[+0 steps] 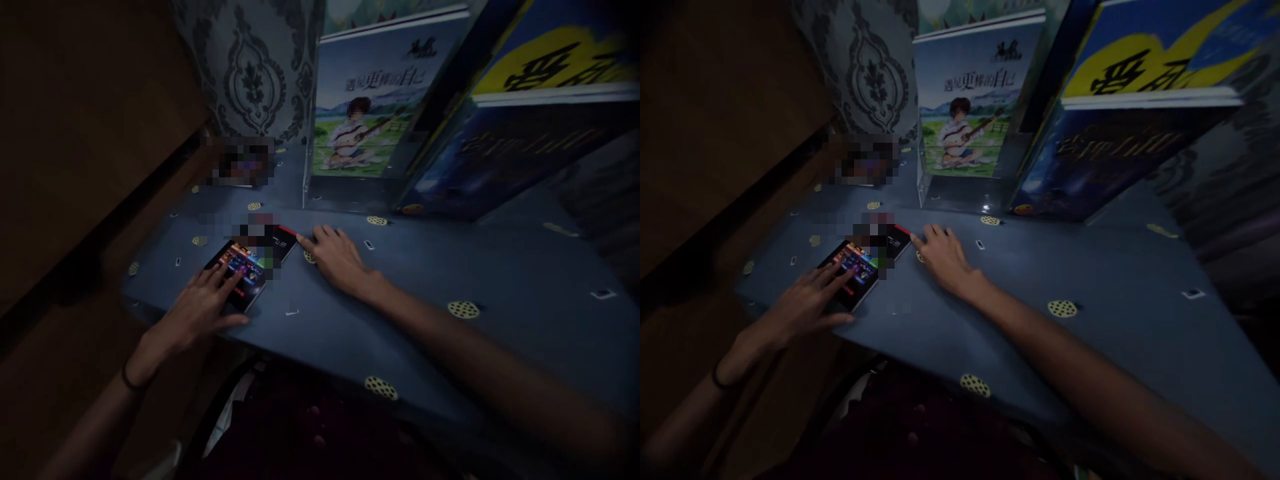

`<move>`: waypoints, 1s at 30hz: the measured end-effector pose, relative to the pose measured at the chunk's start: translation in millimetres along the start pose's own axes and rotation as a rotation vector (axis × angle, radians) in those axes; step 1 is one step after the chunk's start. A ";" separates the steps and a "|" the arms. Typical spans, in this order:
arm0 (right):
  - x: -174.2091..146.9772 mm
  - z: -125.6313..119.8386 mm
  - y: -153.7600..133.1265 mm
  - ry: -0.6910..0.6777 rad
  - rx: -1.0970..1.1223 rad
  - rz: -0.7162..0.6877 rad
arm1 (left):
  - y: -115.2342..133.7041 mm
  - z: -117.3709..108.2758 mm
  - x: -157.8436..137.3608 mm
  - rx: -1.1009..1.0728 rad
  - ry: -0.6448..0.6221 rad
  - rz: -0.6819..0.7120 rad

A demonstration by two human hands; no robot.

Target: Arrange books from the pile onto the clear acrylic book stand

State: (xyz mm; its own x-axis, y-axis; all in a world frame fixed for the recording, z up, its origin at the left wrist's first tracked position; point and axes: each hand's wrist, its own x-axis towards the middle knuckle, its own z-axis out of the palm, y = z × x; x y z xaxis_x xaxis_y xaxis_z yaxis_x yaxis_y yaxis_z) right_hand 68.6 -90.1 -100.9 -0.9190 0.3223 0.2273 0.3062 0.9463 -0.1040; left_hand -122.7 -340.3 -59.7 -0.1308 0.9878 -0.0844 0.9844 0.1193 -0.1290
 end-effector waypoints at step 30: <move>25.5 23.3 -6.9 0.099 0.114 0.065 | 8.3 -34.4 17.2 -0.260 0.001 0.246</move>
State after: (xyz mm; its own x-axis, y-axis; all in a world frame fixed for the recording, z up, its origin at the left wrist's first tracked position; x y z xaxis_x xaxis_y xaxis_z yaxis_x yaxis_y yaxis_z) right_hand 37.3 -89.0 -117.0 -0.8672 0.3892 0.3107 0.3291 0.9161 -0.2291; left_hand -112.8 -318.9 -28.2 0.1142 0.9902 -0.0809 0.9834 -0.1012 0.1505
